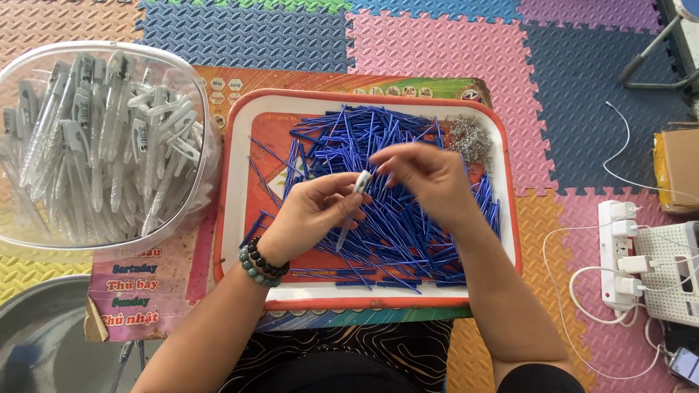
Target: Assembling pens by manually inserting ink refills into pen barrels.
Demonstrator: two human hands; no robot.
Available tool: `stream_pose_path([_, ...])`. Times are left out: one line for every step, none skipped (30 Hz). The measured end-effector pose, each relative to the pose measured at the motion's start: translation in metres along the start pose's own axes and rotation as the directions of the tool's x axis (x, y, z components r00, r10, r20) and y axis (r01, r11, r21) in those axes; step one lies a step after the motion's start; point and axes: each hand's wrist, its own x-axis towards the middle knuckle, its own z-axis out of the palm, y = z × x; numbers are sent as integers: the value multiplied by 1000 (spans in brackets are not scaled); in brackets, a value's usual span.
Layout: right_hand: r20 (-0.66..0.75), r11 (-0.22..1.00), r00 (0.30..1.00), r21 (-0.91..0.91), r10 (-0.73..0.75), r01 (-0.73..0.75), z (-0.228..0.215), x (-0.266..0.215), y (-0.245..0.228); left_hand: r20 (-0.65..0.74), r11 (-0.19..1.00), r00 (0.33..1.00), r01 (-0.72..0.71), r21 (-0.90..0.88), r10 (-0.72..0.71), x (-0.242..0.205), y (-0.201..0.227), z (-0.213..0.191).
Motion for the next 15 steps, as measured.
stream_pose_path([-58,997,998,-70,-36,32,-8,3,-1,-17,1000,1000,-12,-20,11,0,-1,-1])
stream_pose_path([-112,988,991,-143,-76,59,-15,5,-1,-34,999,999,-24,-41,22,1,-1,-2])
stream_pose_path([-112,988,991,-143,-75,59,-21,4,5,-34,999,999,-23,-41,22,0,1,-2])
stream_pose_path([-160,942,984,-335,-81,23,-28,4,12,-53,998,998,-30,-47,27,0,3,-3])
stream_pose_path([-205,859,974,-511,-97,-22,-34,4,18,-71,998,997,-36,-52,33,0,5,-4])
stream_pose_path([-206,859,974,-511,-97,-23,-32,3,18,-70,998,997,-36,-52,33,1,6,-4])
stream_pose_path([-175,742,984,-657,19,-131,-30,2,18,-77,999,997,-22,-50,18,1,6,-5])
stream_pose_path([-167,586,976,-781,140,-217,-28,0,18,-83,999,997,-6,-49,1,1,7,-5])
stream_pose_path([-168,585,976,-781,141,-219,-24,2,23,-81,999,997,-4,-50,0,1,6,-4])
stream_pose_path([-186,538,964,-802,192,-262,-21,3,29,-84,999,996,5,-47,-9,1,6,-4])
stream_pose_path([-206,487,948,-820,241,-301,-18,5,35,-86,999,996,13,-45,-17,1,5,-3])
stream_pose_path([-205,487,949,-820,241,-301,-18,5,35,-87,999,996,13,-45,-17,1,3,-3])
stream_pose_path([-215,515,934,-788,286,-339,-19,6,36,-93,998,995,25,-50,-30,1,2,-3])
stream_pose_path([-220,540,918,-753,330,-375,-19,7,37,-102,998,994,36,-55,-41,1,0,-3])
stream_pose_path([-218,541,919,-754,329,-372,-21,8,37,-104,998,994,35,-54,-40,1,0,-3])
